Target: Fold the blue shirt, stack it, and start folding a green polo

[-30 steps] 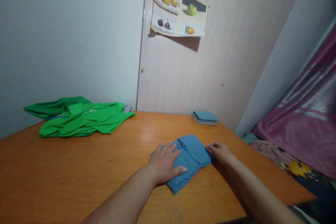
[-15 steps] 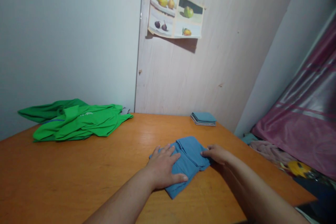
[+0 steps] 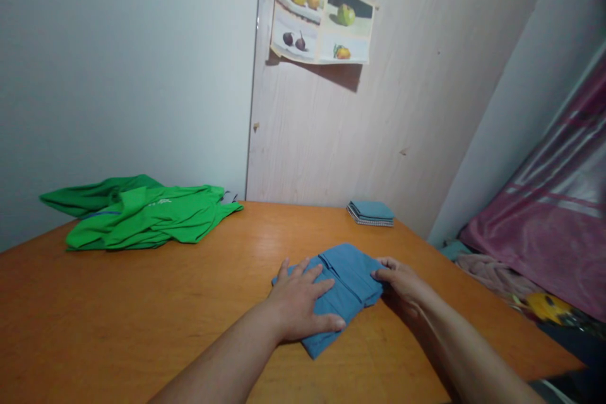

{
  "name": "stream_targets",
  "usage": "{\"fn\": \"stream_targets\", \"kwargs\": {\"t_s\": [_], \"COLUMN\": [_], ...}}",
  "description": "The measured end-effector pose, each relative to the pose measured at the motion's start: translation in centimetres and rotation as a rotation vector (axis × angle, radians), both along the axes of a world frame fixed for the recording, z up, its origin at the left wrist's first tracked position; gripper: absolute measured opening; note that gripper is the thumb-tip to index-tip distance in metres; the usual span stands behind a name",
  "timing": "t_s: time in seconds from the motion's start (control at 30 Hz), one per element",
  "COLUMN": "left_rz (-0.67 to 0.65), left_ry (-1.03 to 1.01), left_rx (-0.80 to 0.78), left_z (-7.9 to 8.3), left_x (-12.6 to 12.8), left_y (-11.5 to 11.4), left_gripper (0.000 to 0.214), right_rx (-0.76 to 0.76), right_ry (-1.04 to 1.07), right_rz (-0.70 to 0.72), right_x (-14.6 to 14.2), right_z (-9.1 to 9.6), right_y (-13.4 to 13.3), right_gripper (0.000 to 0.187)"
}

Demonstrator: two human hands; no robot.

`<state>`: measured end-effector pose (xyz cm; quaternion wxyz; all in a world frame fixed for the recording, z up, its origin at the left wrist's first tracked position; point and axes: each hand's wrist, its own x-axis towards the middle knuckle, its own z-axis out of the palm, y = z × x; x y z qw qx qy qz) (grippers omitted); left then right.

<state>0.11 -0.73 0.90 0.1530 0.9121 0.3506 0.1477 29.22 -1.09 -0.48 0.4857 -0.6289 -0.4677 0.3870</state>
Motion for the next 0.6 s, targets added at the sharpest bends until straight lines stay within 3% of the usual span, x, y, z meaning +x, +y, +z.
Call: {"fn": "stream_targets", "kwargs": {"t_s": [0.27,0.47,0.6], "left_rz": [0.004,0.006,-0.001], "left_ry": [0.014,0.020,-0.023], "left_rx": [-0.002,-0.003,-0.001], "left_z": [0.0,0.3,0.5], "left_x": [0.0,0.1,0.0], "left_y": [0.0,-0.1,-0.1], "left_gripper": [0.084,0.081,0.064], "right_rx": [0.262,0.448,0.613], "right_ry": [-0.192,-0.551,-0.712], "right_rz": [-0.012,0.052,0.173], "right_x": [-1.8,-5.4,-8.6], "right_z": [2.6,5.0,4.8], "right_y": [0.0,-2.4,-4.8], "right_gripper": [0.031,0.030,0.033]}}
